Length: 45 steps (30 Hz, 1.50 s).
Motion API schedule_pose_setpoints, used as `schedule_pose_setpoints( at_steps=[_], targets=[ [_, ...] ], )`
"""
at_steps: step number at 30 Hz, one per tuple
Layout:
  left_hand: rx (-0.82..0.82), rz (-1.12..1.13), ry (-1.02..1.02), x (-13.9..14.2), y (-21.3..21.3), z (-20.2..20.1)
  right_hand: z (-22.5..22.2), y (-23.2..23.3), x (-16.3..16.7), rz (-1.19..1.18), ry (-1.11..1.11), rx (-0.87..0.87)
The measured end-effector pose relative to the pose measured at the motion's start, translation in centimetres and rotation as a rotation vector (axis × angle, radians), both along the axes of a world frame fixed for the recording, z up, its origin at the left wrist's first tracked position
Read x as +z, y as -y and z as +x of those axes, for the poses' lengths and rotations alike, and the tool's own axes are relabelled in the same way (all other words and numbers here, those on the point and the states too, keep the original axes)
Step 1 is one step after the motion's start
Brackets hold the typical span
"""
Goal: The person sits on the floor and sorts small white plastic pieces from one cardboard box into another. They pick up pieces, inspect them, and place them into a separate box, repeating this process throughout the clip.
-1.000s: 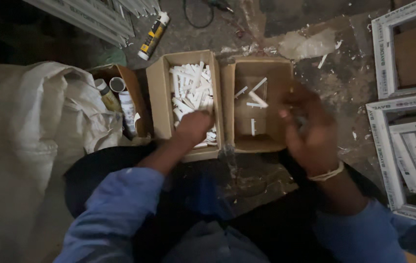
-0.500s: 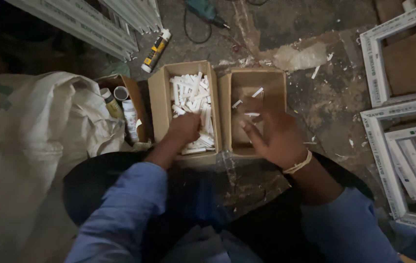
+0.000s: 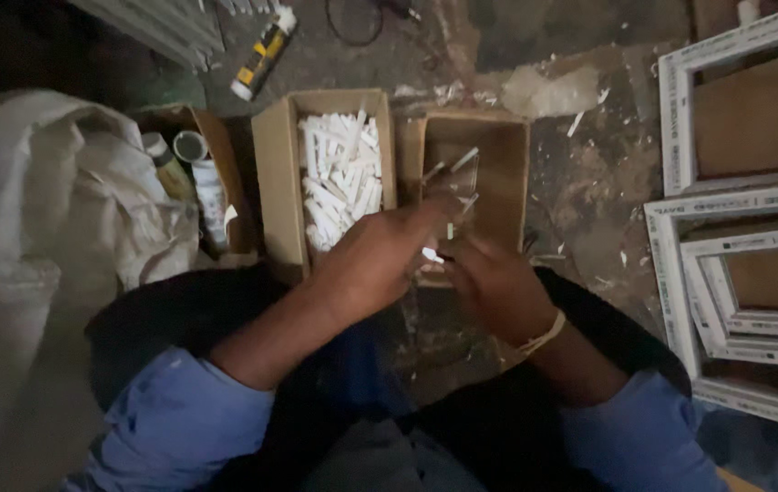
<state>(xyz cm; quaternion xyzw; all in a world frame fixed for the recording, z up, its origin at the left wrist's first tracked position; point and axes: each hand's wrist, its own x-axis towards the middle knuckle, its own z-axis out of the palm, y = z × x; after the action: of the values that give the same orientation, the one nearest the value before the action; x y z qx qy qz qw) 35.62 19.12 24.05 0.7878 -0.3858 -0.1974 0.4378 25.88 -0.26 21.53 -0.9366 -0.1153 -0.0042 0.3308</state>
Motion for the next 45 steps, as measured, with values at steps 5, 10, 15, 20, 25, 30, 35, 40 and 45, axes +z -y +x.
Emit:
schedule_pose_setpoints(
  at_steps=[5, 10, 15, 20, 25, 30, 35, 40, 45],
  targets=[
    [-0.016, -0.033, 0.169, -0.4, -0.7, -0.5, 0.4, -0.2, 0.9, -0.287, 0.089, 0.155],
    [-0.054, -0.060, 0.081, -0.9, -1.3, -0.9, 0.6, -0.6, 2.4, -0.282, 0.164, 0.173],
    [0.059, -0.143, -0.087, 1.0, -1.8, 0.0, 0.4, 1.8, 3.7, -0.259, 0.218, 0.233],
    [0.369, -0.242, -0.124, 1.9, -4.6, 3.4, -0.4, 4.0, 4.6, 0.020, 0.413, -0.209],
    [0.464, -0.374, -0.110, 0.9, -5.4, 3.5, -0.3, 5.7, 4.8, 0.107, 0.109, -0.440],
    [0.416, -0.273, -0.029, 0.6, -3.2, 2.1, 1.0, 6.6, 4.2, -0.092, -0.102, -0.367],
    [0.280, -0.370, -0.113, 0.0, -0.5, -0.1, 0.1, 3.2, 3.1, 0.000, 0.079, -0.044],
    [0.276, -0.466, -0.130, -1.9, -0.4, -0.3, -0.3, 1.8, 2.7, -0.107, 0.012, -0.144],
    [0.271, 0.141, 0.124, -8.4, -1.7, 3.1, 0.4, 4.1, 4.2, -0.009, 0.237, -0.395]
  ],
)
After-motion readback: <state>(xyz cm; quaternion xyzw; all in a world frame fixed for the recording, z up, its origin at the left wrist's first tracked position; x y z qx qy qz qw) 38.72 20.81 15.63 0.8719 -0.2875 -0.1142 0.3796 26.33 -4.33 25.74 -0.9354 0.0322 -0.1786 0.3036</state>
